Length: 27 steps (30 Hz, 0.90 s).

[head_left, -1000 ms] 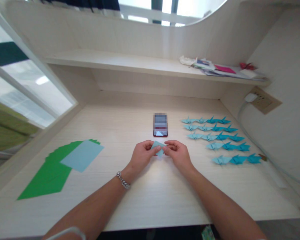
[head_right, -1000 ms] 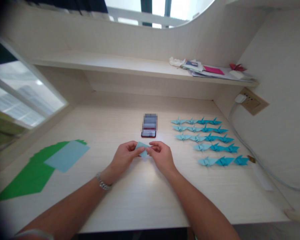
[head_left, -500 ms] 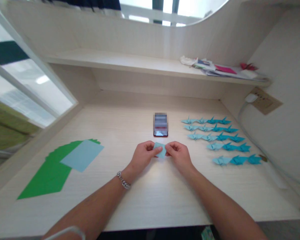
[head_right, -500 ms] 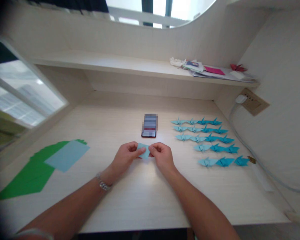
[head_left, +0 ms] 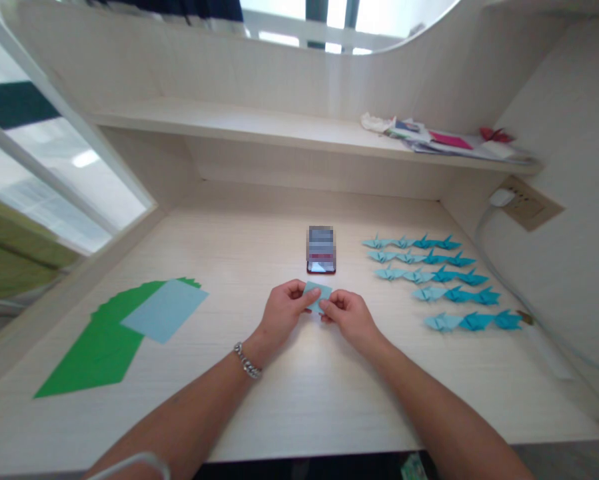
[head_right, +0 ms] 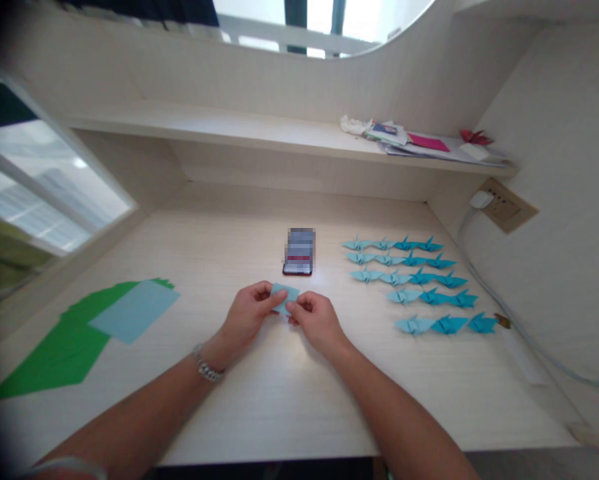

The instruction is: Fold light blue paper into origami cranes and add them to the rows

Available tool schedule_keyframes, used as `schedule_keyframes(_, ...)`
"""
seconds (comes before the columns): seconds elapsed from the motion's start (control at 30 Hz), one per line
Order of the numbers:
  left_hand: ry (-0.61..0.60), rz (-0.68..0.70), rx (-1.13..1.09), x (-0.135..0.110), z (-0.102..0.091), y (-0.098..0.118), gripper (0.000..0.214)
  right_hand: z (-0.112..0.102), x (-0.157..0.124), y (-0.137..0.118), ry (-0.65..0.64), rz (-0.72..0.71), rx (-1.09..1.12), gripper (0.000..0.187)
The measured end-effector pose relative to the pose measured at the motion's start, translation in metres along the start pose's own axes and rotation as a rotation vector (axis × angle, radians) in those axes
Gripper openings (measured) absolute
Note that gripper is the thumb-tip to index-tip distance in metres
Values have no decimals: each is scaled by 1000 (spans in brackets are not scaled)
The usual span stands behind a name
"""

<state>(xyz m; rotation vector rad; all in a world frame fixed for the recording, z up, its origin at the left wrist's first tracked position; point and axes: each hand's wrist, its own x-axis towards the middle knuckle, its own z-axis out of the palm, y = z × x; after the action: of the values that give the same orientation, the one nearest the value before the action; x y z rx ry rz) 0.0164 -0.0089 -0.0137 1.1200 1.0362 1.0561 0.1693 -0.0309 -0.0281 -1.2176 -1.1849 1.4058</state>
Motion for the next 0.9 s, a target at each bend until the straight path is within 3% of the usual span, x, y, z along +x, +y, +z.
schedule_keyframes(0.13,0,18,-33,0,0,0,23,1,-2,0,-105,23,-13,33)
schedule_keyframes(0.3,0,31,-54,-1,2,3,23,0,-3,1,-72,-10,-76,28)
schedule_keyframes(0.47,42,109,14,-1,-1,5,22,1,-3,0,-131,-4,-71,29)
schedule_keyframes(0.63,23,102,83,0,-1,4,24,-1,-1,-1,-63,-37,-12,34)
schedule_keyframes(0.8,51,74,63,0,0,2,36,-3,0,-2,-92,-39,-10,35)
schedule_keyframes(0.9,-39,19,37,0,0,3,31,-5,1,-3,-10,-50,-14,36)
